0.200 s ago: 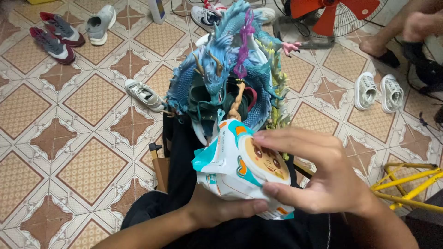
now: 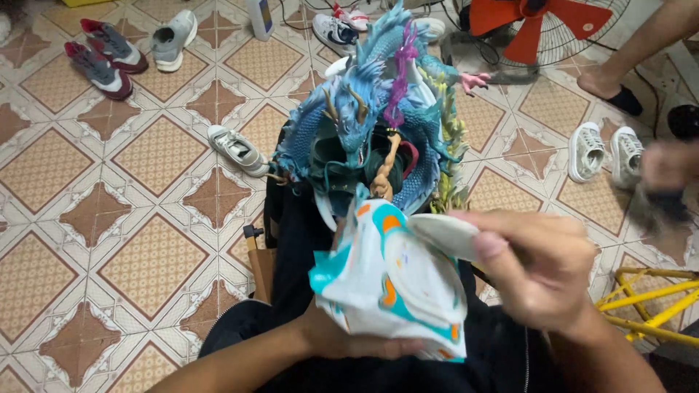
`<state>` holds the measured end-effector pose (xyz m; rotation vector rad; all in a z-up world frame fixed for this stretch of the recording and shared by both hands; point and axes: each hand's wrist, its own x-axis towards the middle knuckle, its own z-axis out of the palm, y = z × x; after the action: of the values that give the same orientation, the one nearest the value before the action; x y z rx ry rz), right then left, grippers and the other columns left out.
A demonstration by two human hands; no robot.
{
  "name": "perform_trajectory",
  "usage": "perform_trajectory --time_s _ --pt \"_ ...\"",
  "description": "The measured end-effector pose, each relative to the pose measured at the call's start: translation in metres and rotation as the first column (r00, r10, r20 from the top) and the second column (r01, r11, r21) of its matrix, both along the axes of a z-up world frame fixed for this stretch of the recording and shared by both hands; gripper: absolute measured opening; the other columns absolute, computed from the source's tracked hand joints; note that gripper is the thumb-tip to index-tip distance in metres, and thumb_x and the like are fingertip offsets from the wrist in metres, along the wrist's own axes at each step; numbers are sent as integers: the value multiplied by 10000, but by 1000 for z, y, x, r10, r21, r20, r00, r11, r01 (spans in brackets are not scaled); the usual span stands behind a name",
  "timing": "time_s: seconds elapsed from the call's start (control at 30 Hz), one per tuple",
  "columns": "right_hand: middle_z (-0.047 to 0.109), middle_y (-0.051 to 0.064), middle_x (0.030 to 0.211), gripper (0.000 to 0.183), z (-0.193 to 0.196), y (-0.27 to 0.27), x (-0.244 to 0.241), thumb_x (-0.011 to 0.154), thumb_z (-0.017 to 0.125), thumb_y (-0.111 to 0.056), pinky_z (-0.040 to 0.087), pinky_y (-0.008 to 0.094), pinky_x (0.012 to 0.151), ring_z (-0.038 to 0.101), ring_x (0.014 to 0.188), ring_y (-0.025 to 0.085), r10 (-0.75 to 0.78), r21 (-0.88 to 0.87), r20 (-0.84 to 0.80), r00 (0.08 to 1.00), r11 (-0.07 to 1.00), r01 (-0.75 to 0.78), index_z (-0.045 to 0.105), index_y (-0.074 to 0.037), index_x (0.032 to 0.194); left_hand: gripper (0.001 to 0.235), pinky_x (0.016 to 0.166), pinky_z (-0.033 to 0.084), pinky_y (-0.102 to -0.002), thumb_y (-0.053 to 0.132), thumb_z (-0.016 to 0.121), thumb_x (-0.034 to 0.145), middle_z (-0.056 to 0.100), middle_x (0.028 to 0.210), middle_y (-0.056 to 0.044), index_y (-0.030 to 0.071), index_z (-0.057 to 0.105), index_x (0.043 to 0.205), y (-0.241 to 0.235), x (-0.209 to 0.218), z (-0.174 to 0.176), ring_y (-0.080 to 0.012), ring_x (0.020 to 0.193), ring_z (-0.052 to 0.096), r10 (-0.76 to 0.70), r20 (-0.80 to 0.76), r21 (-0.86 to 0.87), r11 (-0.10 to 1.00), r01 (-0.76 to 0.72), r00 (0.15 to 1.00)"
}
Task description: The person opens a wet wipe package and uses a wipe to clean a small translucent yellow figurine. They wipe the figurine repeatedly while holding it in one hand and rotating it to access different surfaces.
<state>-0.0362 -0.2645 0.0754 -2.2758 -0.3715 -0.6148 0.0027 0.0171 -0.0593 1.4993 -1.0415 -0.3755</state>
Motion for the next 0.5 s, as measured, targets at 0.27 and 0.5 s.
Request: perform_trajectory --time_s 0.27,0.5 --pt "601 143 1082 322 -22 2 17 1112 1024 -116 503 392 739 579 837 229 -36 -167 410 912 979 114 771 -36 1295 868 1539 407 -616 593 845 1106 686 1779 -157 105 572 1770 -4 -21 -62 -367 1706 622 -113 -141 -75 992 103 984" --pt "835 81 1044 185 33 35 8 1075 828 -236 681 364 863 834 905 251 259 -84 0 966 962 -258 911 -83 1139 886 1471 433 -646 729 775 1087 734 1669 -190 115 632 1710 -29 30 -162 -380 1607 662 -196 -779 -202 978 57 595"
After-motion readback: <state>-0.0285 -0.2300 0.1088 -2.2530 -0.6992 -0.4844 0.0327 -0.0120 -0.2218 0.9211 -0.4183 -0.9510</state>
